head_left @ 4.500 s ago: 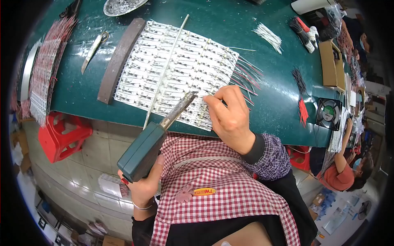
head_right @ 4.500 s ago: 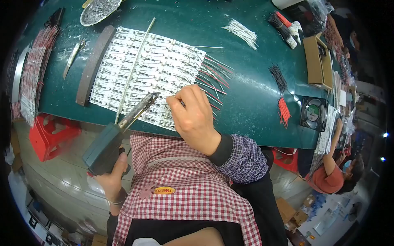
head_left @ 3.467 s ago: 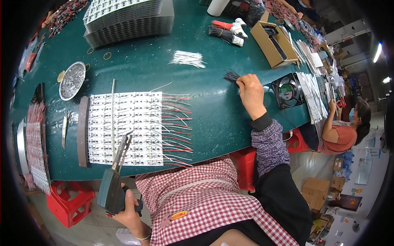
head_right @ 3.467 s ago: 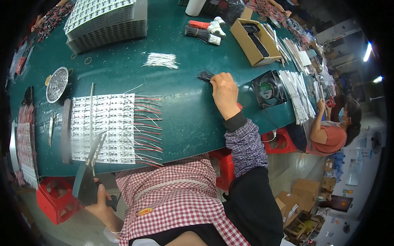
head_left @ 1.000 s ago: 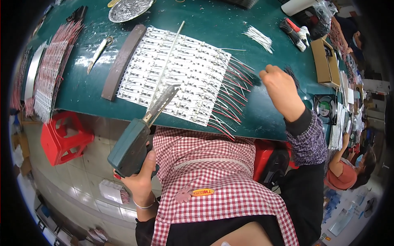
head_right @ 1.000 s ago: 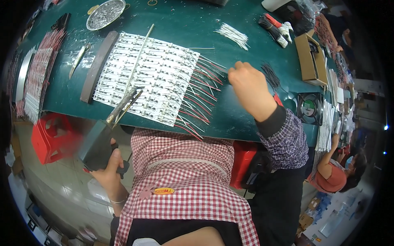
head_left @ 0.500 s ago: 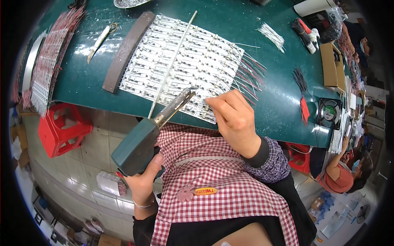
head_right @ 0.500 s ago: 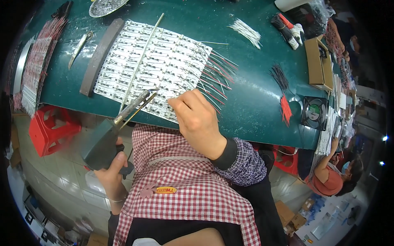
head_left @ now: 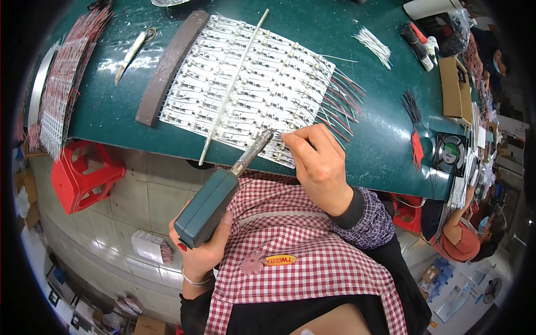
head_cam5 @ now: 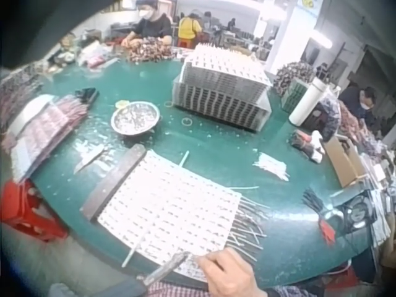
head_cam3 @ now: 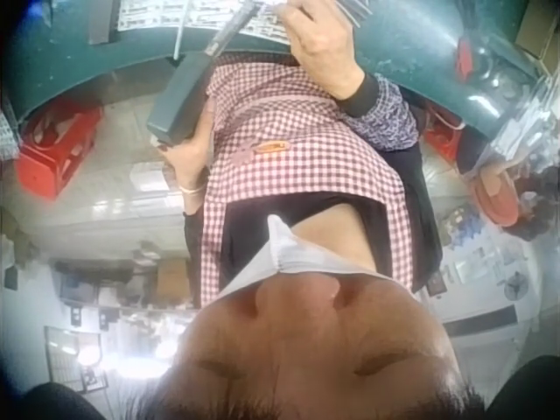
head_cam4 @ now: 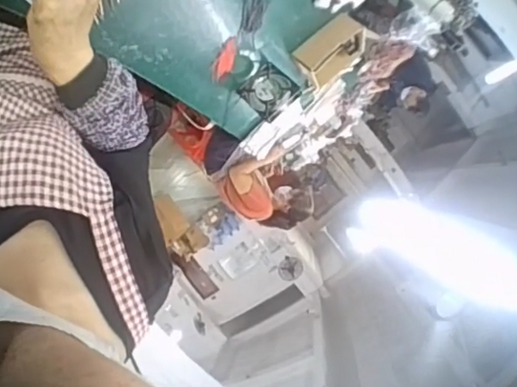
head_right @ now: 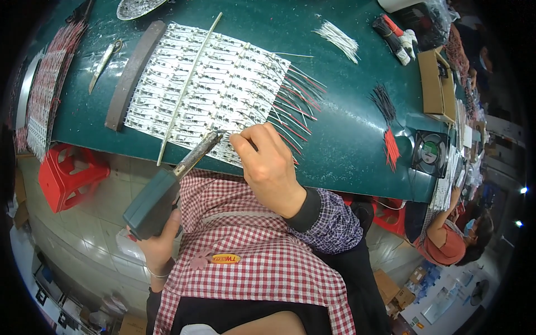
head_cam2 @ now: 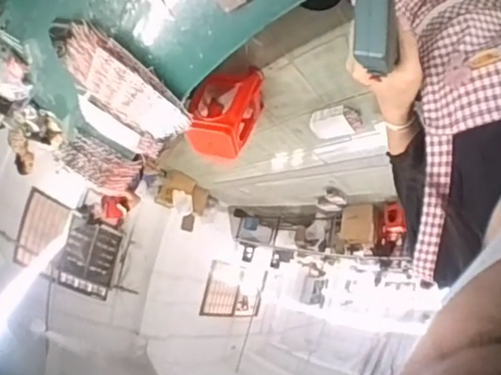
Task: The person solders wires to a panel of LED strips using a soldering iron.
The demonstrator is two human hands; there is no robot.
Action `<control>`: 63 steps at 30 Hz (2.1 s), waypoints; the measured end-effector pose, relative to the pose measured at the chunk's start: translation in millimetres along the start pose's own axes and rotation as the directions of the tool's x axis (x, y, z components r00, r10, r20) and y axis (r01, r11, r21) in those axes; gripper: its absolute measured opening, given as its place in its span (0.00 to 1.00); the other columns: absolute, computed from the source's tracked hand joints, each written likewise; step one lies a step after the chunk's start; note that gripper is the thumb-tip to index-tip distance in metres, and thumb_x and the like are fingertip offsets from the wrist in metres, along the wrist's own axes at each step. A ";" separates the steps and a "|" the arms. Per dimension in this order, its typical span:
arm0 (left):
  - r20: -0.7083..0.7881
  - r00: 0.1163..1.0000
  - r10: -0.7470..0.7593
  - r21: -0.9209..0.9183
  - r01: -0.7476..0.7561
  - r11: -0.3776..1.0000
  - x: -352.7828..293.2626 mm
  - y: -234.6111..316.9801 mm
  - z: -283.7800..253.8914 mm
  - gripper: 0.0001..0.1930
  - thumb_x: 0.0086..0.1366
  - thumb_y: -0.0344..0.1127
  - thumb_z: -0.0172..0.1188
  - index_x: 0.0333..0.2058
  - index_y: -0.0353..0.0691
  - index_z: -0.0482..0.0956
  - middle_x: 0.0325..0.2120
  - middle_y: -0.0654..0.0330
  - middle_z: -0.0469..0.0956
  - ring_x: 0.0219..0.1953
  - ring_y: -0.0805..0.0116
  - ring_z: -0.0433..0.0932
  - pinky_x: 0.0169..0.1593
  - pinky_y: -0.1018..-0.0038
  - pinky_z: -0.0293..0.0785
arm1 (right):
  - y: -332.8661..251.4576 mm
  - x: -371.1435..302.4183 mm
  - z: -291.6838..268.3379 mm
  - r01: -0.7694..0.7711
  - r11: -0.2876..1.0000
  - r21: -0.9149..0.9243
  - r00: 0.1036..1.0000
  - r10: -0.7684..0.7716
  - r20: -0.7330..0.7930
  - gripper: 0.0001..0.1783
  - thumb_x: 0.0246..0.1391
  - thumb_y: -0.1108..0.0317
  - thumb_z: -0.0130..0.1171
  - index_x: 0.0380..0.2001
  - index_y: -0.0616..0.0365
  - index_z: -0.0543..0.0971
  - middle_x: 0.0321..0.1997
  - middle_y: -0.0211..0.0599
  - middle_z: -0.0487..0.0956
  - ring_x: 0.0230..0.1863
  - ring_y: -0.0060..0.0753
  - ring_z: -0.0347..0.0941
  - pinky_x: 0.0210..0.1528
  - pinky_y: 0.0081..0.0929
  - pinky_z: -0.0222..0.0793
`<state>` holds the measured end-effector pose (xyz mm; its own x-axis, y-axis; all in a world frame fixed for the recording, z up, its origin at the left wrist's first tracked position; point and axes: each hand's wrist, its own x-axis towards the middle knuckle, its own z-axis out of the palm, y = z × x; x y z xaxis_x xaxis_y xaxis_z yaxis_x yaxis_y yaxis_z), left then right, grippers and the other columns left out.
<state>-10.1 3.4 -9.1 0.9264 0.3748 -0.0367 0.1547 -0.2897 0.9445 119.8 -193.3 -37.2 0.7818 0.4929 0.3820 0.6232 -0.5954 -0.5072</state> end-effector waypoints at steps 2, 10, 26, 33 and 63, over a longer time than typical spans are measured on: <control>0.014 1.000 -0.007 -0.008 0.007 1.000 -0.1 -2.4 -0.3 0.09 0.50 0.24 0.68 0.31 0.30 0.80 0.25 0.57 0.79 0.23 0.70 0.78 0.27 0.76 0.72 | -0.2 -0.1 -0.4 -0.003 1.000 -0.003 1.000 0.003 0.004 0.16 0.37 0.85 0.58 0.35 0.64 0.79 0.31 0.39 0.73 0.33 0.39 0.71 0.32 0.31 0.70; 0.056 0.998 -0.034 0.030 0.033 0.999 1.6 1.8 -1.8 0.10 0.50 0.24 0.67 0.32 0.29 0.80 0.25 0.56 0.78 0.23 0.70 0.78 0.27 0.77 0.72 | -1.4 0.6 -1.6 0.003 1.000 -0.018 1.000 -0.002 0.018 0.16 0.36 0.85 0.57 0.34 0.66 0.79 0.31 0.39 0.73 0.34 0.39 0.71 0.33 0.31 0.70; -0.047 0.981 -0.188 -0.115 0.182 0.977 -19.9 -3.0 -9.5 0.11 0.53 0.24 0.69 0.35 0.28 0.82 0.29 0.55 0.84 0.28 0.71 0.82 0.31 0.78 0.76 | -6.4 -1.1 -3.0 0.037 0.996 -0.086 0.998 -0.041 -0.047 0.15 0.36 0.83 0.58 0.33 0.63 0.79 0.29 0.36 0.72 0.31 0.37 0.70 0.29 0.29 0.67; -0.056 0.997 -0.046 0.005 0.046 0.999 -15.9 -2.7 -10.2 0.11 0.50 0.25 0.69 0.34 0.29 0.81 0.28 0.54 0.82 0.28 0.69 0.81 0.32 0.76 0.76 | -9.8 -6.0 0.1 -0.002 1.000 -0.004 1.000 0.002 -0.019 0.16 0.37 0.86 0.63 0.34 0.62 0.81 0.26 0.36 0.71 0.28 0.37 0.69 0.28 0.30 0.66; -0.043 0.988 -0.149 -0.013 0.148 0.989 -28.4 -15.4 -14.9 0.11 0.49 0.24 0.68 0.33 0.28 0.80 0.27 0.54 0.80 0.26 0.68 0.79 0.30 0.76 0.74 | -16.6 -7.2 2.2 -0.015 0.997 -0.072 1.000 0.015 -0.005 0.14 0.40 0.83 0.64 0.34 0.62 0.81 0.25 0.36 0.70 0.27 0.36 0.69 0.27 0.31 0.66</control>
<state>-44.0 10.4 -17.7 0.8774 0.4513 -0.1628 0.2861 -0.2199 0.9326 103.8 -185.6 -33.1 0.7909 0.4807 0.3788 0.6114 -0.6467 -0.4559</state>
